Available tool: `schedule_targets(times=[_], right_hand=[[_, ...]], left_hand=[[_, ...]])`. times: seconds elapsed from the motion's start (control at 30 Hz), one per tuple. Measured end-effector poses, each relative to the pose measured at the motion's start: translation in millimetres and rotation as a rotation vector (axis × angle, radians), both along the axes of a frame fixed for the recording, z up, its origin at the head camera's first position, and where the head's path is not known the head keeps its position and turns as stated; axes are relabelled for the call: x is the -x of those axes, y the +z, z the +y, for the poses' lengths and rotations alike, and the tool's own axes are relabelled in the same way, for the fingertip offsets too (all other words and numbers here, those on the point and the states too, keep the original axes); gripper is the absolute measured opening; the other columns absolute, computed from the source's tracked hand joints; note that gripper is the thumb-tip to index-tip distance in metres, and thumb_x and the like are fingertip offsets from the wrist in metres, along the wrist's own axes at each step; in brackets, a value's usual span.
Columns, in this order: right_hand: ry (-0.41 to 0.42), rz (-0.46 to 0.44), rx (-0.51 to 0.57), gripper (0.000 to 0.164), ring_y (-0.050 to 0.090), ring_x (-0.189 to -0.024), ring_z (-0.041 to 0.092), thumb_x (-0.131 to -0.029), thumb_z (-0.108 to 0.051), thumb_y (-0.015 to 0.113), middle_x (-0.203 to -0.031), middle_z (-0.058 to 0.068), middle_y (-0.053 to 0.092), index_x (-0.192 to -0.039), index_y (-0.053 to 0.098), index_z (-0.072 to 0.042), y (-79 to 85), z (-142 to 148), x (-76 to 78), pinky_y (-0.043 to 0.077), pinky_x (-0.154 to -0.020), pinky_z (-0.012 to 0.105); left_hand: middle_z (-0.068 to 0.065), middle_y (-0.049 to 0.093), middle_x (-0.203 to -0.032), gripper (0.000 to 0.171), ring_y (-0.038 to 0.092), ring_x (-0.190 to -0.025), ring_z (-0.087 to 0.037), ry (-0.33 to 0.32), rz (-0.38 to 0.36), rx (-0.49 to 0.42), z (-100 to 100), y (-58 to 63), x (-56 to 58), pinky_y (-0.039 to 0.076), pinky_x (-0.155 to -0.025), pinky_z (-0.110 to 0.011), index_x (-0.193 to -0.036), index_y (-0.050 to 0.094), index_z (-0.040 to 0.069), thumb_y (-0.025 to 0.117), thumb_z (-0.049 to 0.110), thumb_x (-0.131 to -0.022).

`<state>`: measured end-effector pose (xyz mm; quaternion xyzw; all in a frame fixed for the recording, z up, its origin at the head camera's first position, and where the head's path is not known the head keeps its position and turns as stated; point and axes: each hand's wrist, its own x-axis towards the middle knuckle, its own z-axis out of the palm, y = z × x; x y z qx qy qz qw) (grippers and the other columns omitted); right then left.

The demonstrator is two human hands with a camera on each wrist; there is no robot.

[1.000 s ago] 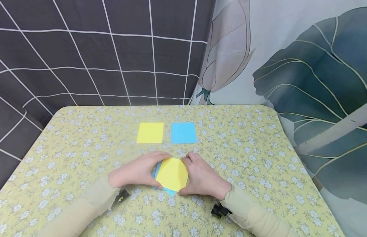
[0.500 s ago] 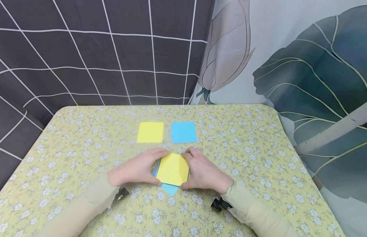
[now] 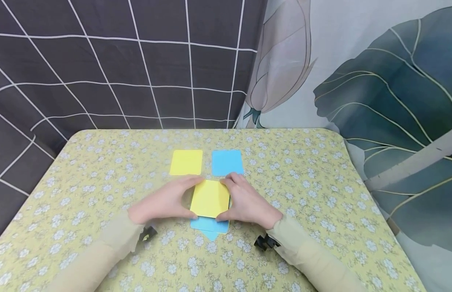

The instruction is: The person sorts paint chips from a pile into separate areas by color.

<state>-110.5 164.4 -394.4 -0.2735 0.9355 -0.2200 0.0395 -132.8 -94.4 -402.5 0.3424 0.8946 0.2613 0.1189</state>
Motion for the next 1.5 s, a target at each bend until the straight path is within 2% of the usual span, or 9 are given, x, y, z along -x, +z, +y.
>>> schedule_targets(times=[0.4, 0.73, 0.97, 1.27, 1.4, 1.5], right_hand=[[0.006, -0.020, 0.032, 0.097, 0.050, -0.112, 0.025, -0.064, -0.042, 0.096, -0.130, 0.012, 0.052, -0.140, 0.056, 0.004, 2.8, -17, 29.4, 0.051, -0.093, 0.039], [0.016, -0.037, 0.048, 0.097, 0.048, -0.113, 0.025, -0.066, -0.040, 0.095, -0.130, 0.012, 0.051, -0.142, 0.054, 0.004, 4.5, -44, 61.3, 0.049, -0.094, 0.038], [0.029, -0.034, 0.036, 0.096, 0.047, -0.113, 0.025, -0.067, -0.040, 0.095, -0.130, 0.012, 0.050, -0.142, 0.054, 0.005, 7.2, -62, 84.7, 0.048, -0.095, 0.036], [0.083, 0.018, 0.006, 0.093, 0.047, -0.114, 0.027, -0.067, -0.036, 0.095, -0.130, 0.013, 0.051, -0.140, 0.056, 0.005, 17.2, -78, 119.2, 0.048, -0.097, 0.037], [0.087, 0.003, -0.002, 0.090, 0.049, -0.112, 0.025, -0.067, -0.035, 0.094, -0.129, 0.013, 0.052, -0.140, 0.058, 0.002, 13.8, -82, 132.1, 0.048, -0.096, 0.034], [0.092, -0.025, -0.009, 0.090, 0.050, -0.111, 0.026, -0.066, -0.036, 0.095, -0.128, 0.014, 0.053, -0.140, 0.059, 0.002, 9.1, -83, 137.6, 0.048, -0.094, 0.034]], left_hand=[[-0.014, 0.041, -0.156, 0.105, 0.038, -0.143, -0.029, 0.069, 0.017, -0.013, -13, 9.4, 18.9, 0.035, -0.116, -0.042, -0.154, 0.041, 0.000, 0.095, 0.032, -0.070], [-0.017, 0.039, -0.157, 0.105, 0.040, -0.141, -0.033, 0.111, -0.010, -0.004, -34, 15.4, 44.0, 0.037, -0.114, -0.046, -0.154, 0.038, -0.004, 0.094, 0.021, -0.069], [-0.020, 0.042, -0.154, 0.106, 0.044, -0.138, -0.036, 0.121, 0.008, 0.009, -47, 22.7, 62.7, 0.038, -0.113, -0.048, -0.153, 0.037, -0.007, 0.094, 0.016, -0.067], [-0.021, 0.040, -0.155, 0.105, 0.041, -0.139, -0.039, 0.182, 0.000, 0.033, -57, 33.2, 86.1, 0.036, -0.114, -0.053, -0.153, 0.037, -0.005, 0.093, 0.016, -0.067], [-0.023, 0.038, -0.156, 0.106, 0.038, -0.140, -0.042, 0.205, 0.000, 0.049, -58, 32.7, 93.0, 0.033, -0.115, -0.055, -0.154, 0.037, -0.006, 0.092, 0.015, -0.065], [-0.023, 0.037, -0.157, 0.107, 0.037, -0.141, -0.042, 0.215, -0.029, 0.050, -57, 29.2, 96.1, 0.031, -0.116, -0.054, -0.154, 0.036, -0.006, 0.092, 0.013, -0.065]])
